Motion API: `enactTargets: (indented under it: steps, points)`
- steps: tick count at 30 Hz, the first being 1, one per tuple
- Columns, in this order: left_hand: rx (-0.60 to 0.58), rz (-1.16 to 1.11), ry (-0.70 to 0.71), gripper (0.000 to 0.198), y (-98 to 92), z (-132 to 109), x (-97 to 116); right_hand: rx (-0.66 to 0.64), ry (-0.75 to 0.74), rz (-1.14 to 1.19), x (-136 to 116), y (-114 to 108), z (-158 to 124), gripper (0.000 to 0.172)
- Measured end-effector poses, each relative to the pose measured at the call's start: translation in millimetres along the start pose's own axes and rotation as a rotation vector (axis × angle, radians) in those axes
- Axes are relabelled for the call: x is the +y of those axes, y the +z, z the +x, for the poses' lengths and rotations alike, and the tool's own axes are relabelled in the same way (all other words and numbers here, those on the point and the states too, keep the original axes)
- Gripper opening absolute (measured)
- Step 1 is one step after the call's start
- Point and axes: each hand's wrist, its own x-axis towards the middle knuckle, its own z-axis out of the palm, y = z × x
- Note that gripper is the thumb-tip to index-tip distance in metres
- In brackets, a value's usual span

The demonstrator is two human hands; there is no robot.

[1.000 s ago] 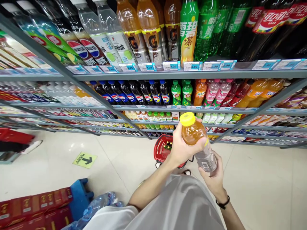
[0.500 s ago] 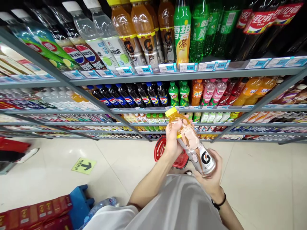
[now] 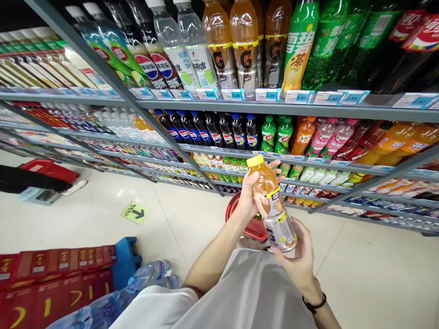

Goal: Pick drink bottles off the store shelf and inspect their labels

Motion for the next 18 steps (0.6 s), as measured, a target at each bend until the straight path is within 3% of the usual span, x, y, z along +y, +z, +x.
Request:
enactTargets:
  steps: [5,13,18]
  points:
    - [0.011,-0.009,-0.001,0.084,-9.3,-0.1,0.8,0.189,-0.253,-0.352,10.8,1.2,6.9,0.091]
    - [-0.013,-0.051,-0.017,0.109,-14.1,-4.6,2.3,0.181,-0.774,-0.798,26.4,-23.0,26.6,0.093]
    - [-0.028,-0.045,-0.011,0.112,-13.2,-4.4,11.7,0.164,-0.802,-0.781,31.7,-24.1,33.1,0.089]
